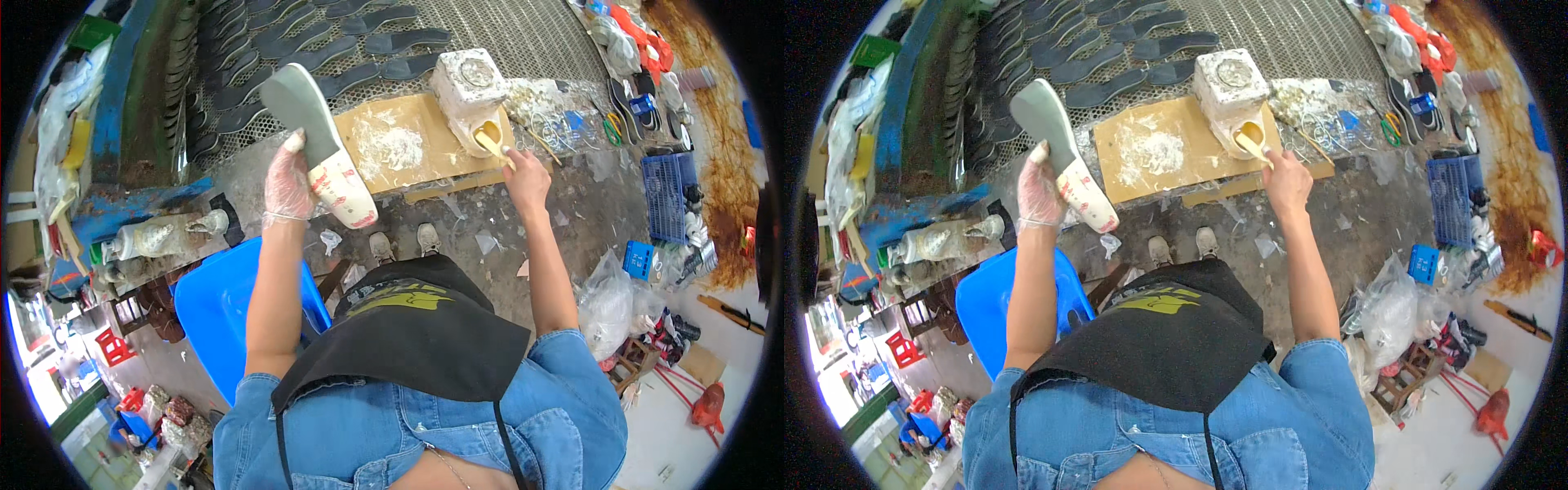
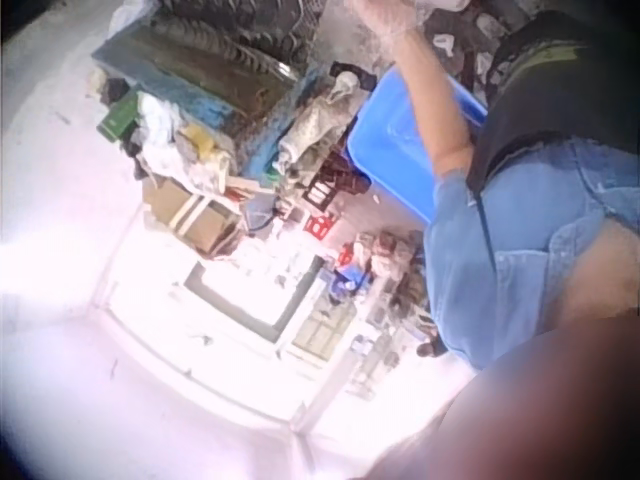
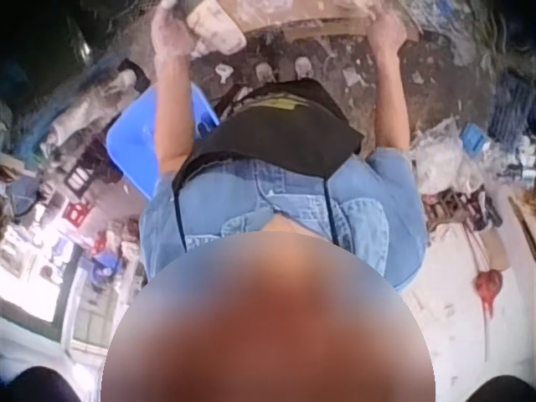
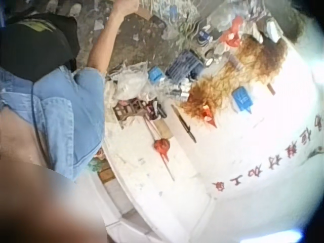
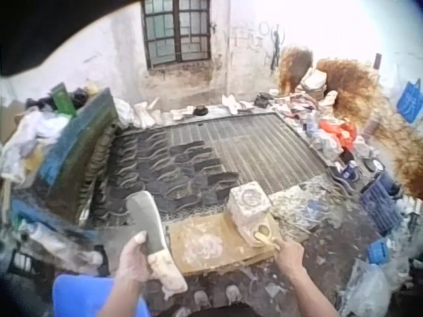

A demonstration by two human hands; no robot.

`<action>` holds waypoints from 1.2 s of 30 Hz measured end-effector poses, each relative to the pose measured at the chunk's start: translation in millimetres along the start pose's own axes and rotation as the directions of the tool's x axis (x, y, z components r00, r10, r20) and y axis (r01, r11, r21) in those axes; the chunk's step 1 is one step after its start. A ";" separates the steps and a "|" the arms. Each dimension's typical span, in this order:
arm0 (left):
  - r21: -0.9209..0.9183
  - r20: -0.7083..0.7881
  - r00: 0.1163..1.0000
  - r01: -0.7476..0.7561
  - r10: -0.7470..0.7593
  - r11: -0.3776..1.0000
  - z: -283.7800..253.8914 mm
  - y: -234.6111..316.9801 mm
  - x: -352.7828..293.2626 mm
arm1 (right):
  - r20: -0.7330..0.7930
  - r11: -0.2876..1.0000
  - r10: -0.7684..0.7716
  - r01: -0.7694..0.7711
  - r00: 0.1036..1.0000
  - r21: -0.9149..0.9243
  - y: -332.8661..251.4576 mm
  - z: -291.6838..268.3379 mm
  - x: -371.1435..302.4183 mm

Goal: Apply adhesive to the surface of shoe soles using a brush.

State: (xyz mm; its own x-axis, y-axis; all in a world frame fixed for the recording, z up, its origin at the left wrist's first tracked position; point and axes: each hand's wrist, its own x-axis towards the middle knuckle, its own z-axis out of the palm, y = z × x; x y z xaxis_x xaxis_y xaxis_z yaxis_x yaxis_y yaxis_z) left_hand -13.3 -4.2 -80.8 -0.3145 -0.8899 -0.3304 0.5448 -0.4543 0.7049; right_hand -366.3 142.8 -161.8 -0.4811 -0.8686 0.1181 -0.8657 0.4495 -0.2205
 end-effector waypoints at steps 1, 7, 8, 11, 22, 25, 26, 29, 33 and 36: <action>-0.025 -0.016 1.000 0.020 -0.020 0.999 3.4 -0.2 -2.3 | -0.003 0.999 -0.029 0.029 1.000 0.015 8.0 -0.5 -6.1; 0.001 0.144 0.987 0.079 -0.078 0.997 -5.4 -4.1 -2.0 | -0.040 0.993 -0.032 0.036 0.999 0.113 11.8 3.5 -34.6; -0.022 0.186 0.978 0.104 -0.098 0.994 -5.6 -3.8 -3.2 | 0.139 0.889 -0.011 -0.054 0.990 0.455 -1.3 -6.5 -32.3; -0.050 0.223 0.971 0.095 -0.081 0.994 -6.4 0.4 -12.4 | 0.160 0.350 -0.054 -0.131 0.986 0.927 -61.7 -64.6 -4.9; -0.095 0.341 0.932 0.165 -0.124 0.982 15.4 23.9 -35.7 | -0.144 0.432 -0.274 0.256 0.951 0.865 -177.3 -153.3 43.1; -0.114 0.393 0.914 0.160 -0.103 0.981 15.8 33.7 -38.2 | -0.139 0.557 -0.371 0.339 0.918 0.758 -172.7 -162.7 29.8; -0.116 0.401 0.910 0.159 -0.100 0.980 15.6 34.9 -39.2 | -0.131 0.544 -0.461 0.397 0.877 0.739 -168.7 -164.4 20.4; -0.108 0.394 0.914 0.153 -0.099 0.982 18.7 37.7 -40.6 | -0.117 0.507 -0.599 0.488 0.792 0.710 -162.3 -160.8 15.3; -0.051 0.382 0.916 0.152 -0.121 0.987 25.0 40.8 -40.1 | -0.073 0.433 -0.301 0.205 0.951 0.878 -172.8 -149.2 27.3; -0.044 0.370 0.923 0.134 -0.108 0.990 30.0 45.0 -40.6 | -0.049 0.406 -0.325 0.186 0.944 0.895 -176.0 -146.3 20.6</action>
State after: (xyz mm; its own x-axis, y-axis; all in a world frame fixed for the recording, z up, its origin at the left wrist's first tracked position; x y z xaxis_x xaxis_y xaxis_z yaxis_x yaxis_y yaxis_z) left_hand 0.7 12.7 -16.8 -0.6370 -0.7564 -0.1486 0.5313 -0.5705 0.6263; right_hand -244.2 76.3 21.1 -0.1798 -0.9563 0.2307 -0.3176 -0.1656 -0.9337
